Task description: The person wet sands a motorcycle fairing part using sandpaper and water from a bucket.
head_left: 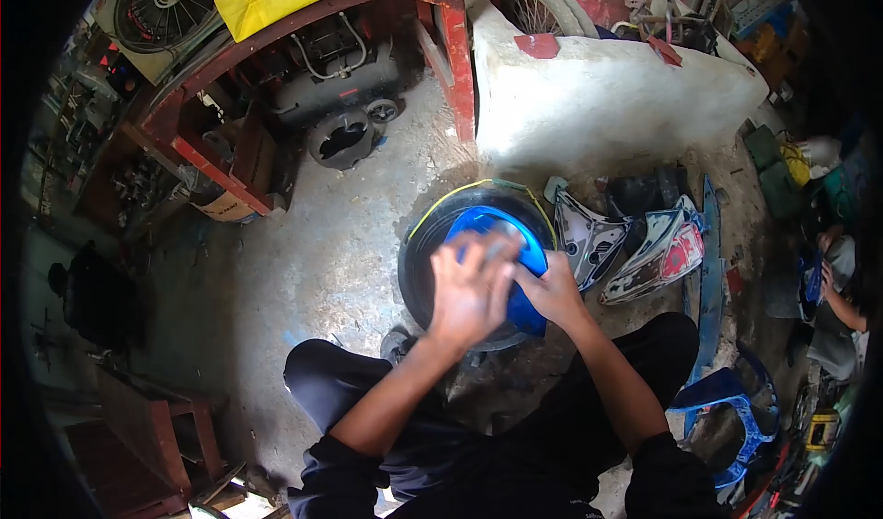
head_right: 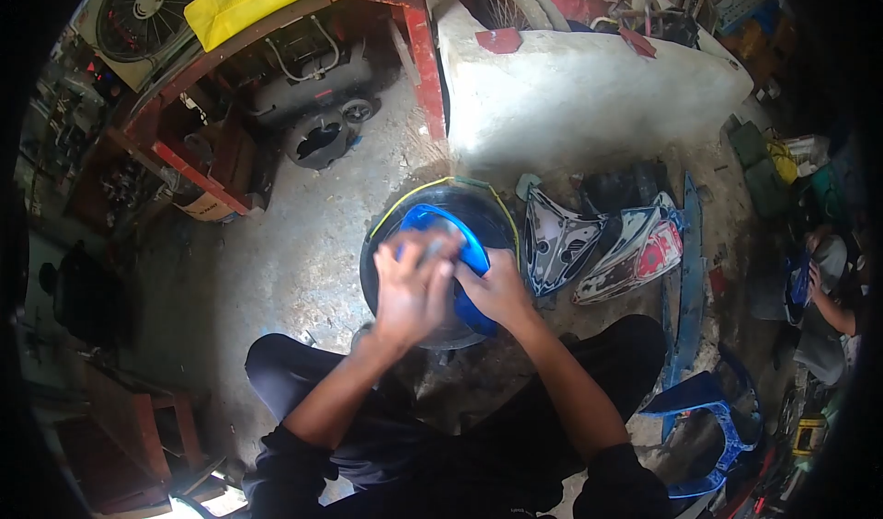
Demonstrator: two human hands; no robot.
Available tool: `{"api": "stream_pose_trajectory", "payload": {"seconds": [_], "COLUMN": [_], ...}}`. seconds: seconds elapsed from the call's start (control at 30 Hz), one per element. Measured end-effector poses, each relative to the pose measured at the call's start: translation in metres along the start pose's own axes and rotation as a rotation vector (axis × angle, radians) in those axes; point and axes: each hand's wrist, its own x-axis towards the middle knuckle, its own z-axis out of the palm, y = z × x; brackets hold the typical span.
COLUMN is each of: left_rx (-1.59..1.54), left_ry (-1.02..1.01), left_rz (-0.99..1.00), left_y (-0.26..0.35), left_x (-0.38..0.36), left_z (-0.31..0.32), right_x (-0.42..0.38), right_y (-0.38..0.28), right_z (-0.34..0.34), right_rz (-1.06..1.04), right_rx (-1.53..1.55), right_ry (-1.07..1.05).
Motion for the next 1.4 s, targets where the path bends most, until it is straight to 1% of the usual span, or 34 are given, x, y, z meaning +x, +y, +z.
{"api": "stream_pose_trajectory", "payload": {"seconds": [0.03,0.07,0.1,0.13,0.17,0.2,0.23,0.27,0.3,0.33,0.37,0.4,0.43,0.47,0.53,0.6,0.67,0.73,0.77,0.8,0.83,0.87,0.93,0.97,1.03,1.07,1.1,1.13,1.2,1.27,1.3,1.33,1.4], "left_rx": [-0.01,-0.017,0.118,0.256,0.229,0.143,0.068,-0.012,0.051,0.215,0.19,0.169,0.047,-0.017,0.038,0.153,0.148,-0.019,-0.079,-0.083,-0.003,0.078,0.093,0.029,-0.082,-0.023,0.032,0.091,0.098,0.002,0.014,0.008,0.076], "left_ry": [0.046,0.048,0.081,0.109,0.112,0.061,0.046,0.029,0.029,0.031,0.049,0.066,0.076,-0.005,0.017,0.013,0.024,0.015,-0.023,-0.024,-0.014,-0.009,-0.014,-0.011,-0.001,-0.02,0.011,0.038,0.089,0.012,-0.008,-0.008,0.059], "left_rz": [0.089,0.081,0.045,0.009,-0.004,-0.073,-0.035,0.003,0.038,0.016,-0.005,-0.017,-0.045,-0.019,0.007,-0.053,-0.042,-0.023,-0.003,-0.003,-0.017,-0.034,-0.031,-0.025,-0.023,0.004,-0.026,-0.053,-0.057,-0.006,0.041,0.037,-0.095], "left_y": [0.007,0.001,-0.006,-0.009,-0.007,0.004,0.01,0.013,0.006,0.0,-0.004,-0.007,-0.002,-0.001,0.002,-0.014,-0.017,-0.011,-0.005,-0.008,-0.015,-0.021,-0.019,-0.009,0.003,-0.002,-0.009,-0.014,-0.009,-0.002,-0.003,-0.008,-0.018], "left_x": [-0.002,0.001,0.009,0.011,0.01,0.006,-0.002,-0.007,-0.003,0.003,0.005,0.007,0.004,-0.002,-0.002,0.007,0.007,0.001,-0.004,-0.002,0.003,0.006,0.005,0.0,-0.006,-0.005,0.0,0.004,0.0,-0.008,-0.013,-0.013,-0.009], "left_z": [0.006,0.007,0.003,0.001,0.004,0.003,0.007,0.011,0.008,0.003,0.005,0.007,0.008,0.008,0.007,0.002,0.002,0.002,0.004,0.001,-0.004,-0.008,-0.005,0.002,0.003,-0.001,-0.005,-0.007,0.0,0.0,0.002,0.005,0.008], "right_x": [0.0,-0.002,-0.004,-0.006,-0.005,-0.003,-0.001,-0.002,-0.004,-0.005,-0.004,-0.005,-0.004,-0.002,-0.004,-0.003,-0.001,0.001,-0.001,-0.004,-0.004,-0.004,0.001,0.0,-0.004,-0.006,-0.007,-0.008,-0.002,-0.004,-0.006,-0.008,-0.008], "right_y": [-0.003,-0.007,-0.012,-0.01,-0.009,-0.008,0.001,0.006,0.004,-0.001,-0.009,-0.005,0.002,0.005,-0.005,-0.018,-0.018,-0.013,-0.005,0.0,-0.006,-0.011,-0.021,-0.004,-0.002,-0.002,-0.008,-0.012,-0.02,-0.007,-0.005,-0.006,-0.008], "right_z": [-0.001,-0.004,-0.005,-0.004,-0.003,0.0,0.0,-0.002,-0.005,-0.007,0.0,-0.002,-0.003,-0.003,-0.004,-0.005,-0.005,-0.003,-0.002,-0.004,-0.01,-0.01,-0.006,-0.007,0.0,-0.001,-0.01,-0.01,-0.002,-0.006,-0.009,-0.011,-0.011], "right_rz": [0.002,0.055,0.114,0.125,0.12,0.112,-0.001,-0.002,0.06,0.122,0.108,0.109,0.065,0.019,0.013,0.132,0.126,0.117,0.09,0.064,0.093,0.098,0.2,0.13,0.092,0.062,0.161,0.166,0.142,0.127,0.168,0.211,0.233], "right_rx": [-0.004,-0.008,-0.011,-0.014,-0.001,0.015,0.025,0.023,-0.029,-0.083,-0.018,-0.019,-0.017,-0.016,0.004,-0.024,0.006,0.039,0.058,0.074,0.018,0.017,0.079,0.051,0.091,0.122,0.03,0.027,0.077,0.136,0.155,0.171,0.129], "right_ry": [-0.002,-0.014,-0.028,-0.036,-0.028,-0.017,0.001,0.003,-0.015,-0.041,-0.002,-0.004,-0.011,-0.015,-0.005,-0.054,-0.056,-0.051,-0.023,0.005,-0.06,-0.062,-0.073,-0.087,-0.043,-0.011,-0.101,-0.105,-0.047,-0.04,-0.032,-0.024,0.0]}}
